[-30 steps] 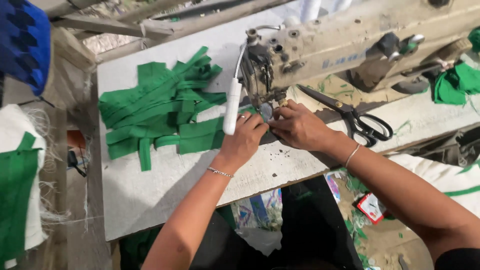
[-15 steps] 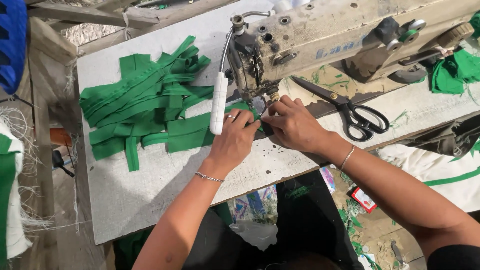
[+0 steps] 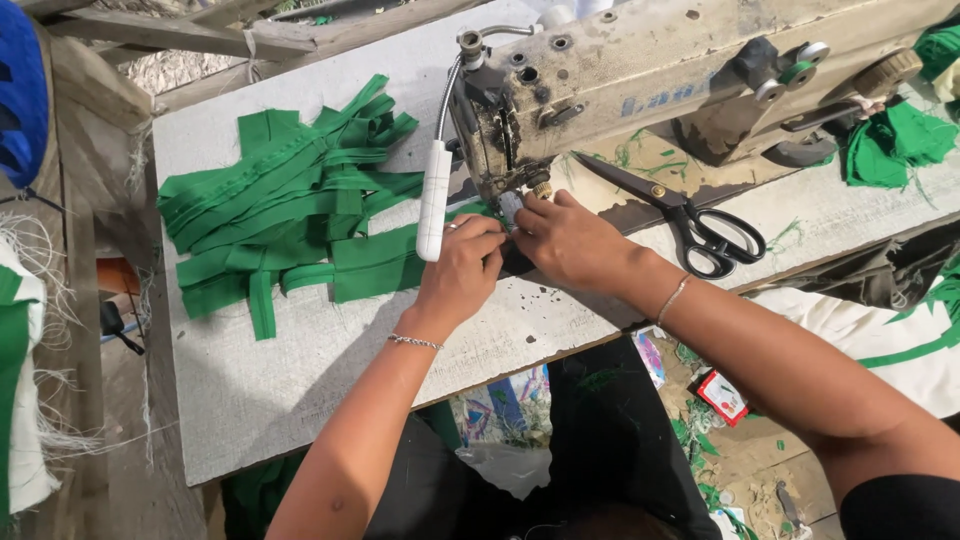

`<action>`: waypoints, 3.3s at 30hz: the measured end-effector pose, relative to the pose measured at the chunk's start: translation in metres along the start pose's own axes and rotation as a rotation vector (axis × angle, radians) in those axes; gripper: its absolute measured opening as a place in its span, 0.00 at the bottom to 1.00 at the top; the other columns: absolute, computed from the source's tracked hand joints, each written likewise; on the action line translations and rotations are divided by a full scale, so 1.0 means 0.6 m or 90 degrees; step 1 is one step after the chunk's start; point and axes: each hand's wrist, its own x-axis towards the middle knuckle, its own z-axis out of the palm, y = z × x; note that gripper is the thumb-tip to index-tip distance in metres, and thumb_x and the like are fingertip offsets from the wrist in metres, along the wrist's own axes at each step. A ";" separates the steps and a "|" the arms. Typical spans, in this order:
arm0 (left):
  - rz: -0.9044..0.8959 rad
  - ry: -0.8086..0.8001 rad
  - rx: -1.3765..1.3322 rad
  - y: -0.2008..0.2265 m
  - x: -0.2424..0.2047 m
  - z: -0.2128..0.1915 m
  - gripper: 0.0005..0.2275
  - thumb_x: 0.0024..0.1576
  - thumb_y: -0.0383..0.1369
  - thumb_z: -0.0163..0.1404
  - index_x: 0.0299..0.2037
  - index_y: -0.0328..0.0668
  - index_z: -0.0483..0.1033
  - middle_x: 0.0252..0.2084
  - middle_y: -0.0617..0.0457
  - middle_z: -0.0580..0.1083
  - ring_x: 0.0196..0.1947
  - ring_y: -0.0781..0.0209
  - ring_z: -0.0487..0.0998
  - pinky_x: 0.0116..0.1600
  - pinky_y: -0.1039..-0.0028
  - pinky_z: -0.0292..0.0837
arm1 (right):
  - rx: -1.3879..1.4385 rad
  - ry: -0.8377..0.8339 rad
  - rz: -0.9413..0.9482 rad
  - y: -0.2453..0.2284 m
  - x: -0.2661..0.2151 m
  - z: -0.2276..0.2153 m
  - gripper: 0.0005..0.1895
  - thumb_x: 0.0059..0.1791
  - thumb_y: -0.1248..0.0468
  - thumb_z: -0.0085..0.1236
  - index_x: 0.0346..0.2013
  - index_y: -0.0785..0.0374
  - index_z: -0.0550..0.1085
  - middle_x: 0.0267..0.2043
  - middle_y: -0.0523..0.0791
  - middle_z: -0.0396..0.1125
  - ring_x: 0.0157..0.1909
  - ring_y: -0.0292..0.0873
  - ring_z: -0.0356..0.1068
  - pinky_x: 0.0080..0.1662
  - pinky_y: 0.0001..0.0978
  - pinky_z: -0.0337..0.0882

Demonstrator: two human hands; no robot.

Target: Sewing green zippers onto matching green fabric strips using an industrial sewing machine and trimming with scissors.

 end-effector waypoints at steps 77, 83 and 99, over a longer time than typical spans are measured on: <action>0.038 -0.106 -0.006 0.004 -0.003 -0.057 0.13 0.61 0.31 0.54 0.52 0.32 0.80 0.54 0.49 0.75 0.61 0.48 0.74 0.66 0.60 0.69 | 0.093 0.089 0.062 -0.007 -0.016 0.030 0.08 0.48 0.65 0.63 0.40 0.66 0.79 0.42 0.49 0.69 0.43 0.53 0.69 0.41 0.43 0.60; -0.021 -0.078 -0.040 -0.015 0.005 -0.041 0.13 0.55 0.31 0.60 0.49 0.34 0.82 0.50 0.50 0.77 0.57 0.50 0.77 0.63 0.62 0.72 | 0.041 0.077 0.003 0.000 -0.006 0.042 0.03 0.50 0.69 0.57 0.35 0.67 0.76 0.35 0.50 0.68 0.38 0.52 0.69 0.36 0.40 0.61; 0.287 0.025 0.290 0.004 0.053 -0.050 0.02 0.60 0.27 0.56 0.38 0.44 0.76 0.32 0.55 0.66 0.35 0.57 0.74 0.42 0.66 0.68 | 0.244 0.174 0.138 -0.006 -0.005 0.023 0.10 0.42 0.73 0.69 0.36 0.71 0.77 0.34 0.53 0.70 0.40 0.58 0.74 0.36 0.44 0.69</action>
